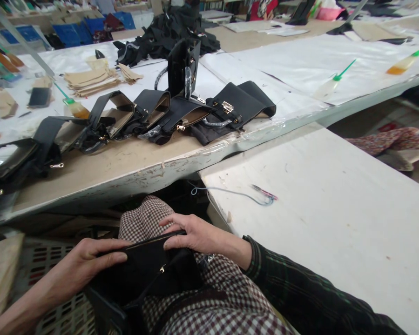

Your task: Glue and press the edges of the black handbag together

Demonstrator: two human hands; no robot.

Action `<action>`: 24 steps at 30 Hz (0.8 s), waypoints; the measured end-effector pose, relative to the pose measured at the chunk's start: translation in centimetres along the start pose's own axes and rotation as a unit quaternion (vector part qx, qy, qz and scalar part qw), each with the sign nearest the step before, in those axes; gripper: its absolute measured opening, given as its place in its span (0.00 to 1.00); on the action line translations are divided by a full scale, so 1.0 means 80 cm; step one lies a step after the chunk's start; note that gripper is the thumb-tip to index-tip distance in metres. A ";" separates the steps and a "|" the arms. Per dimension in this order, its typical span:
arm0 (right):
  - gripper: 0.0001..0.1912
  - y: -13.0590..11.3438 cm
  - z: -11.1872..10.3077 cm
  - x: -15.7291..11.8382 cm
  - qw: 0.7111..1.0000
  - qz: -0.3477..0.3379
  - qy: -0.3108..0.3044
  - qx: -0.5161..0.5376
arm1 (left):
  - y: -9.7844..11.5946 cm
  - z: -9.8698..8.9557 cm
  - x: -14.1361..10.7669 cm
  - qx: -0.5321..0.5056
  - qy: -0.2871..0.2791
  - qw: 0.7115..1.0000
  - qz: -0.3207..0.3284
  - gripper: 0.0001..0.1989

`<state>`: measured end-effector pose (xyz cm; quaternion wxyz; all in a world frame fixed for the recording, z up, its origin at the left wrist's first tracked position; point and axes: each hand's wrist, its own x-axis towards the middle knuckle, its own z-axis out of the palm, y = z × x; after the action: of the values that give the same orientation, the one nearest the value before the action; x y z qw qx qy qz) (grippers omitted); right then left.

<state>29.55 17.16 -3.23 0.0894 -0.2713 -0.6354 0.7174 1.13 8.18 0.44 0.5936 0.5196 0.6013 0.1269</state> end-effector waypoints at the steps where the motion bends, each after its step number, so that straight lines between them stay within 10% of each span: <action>1: 0.24 -0.001 0.000 0.000 1.000 0.003 -0.002 0.001 | 0.000 0.000 0.000 -0.005 -0.002 1.000 -0.001 0.19; 24: 0.16 -0.002 0.007 -0.011 0.994 -0.045 0.052 -0.087 | 0.008 0.004 -0.005 0.218 0.097 0.969 0.069 0.05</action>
<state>29.97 16.28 -2.79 0.1306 -0.2861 -0.7016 0.6394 1.61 7.97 1.06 0.3947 0.6621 0.6316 0.0831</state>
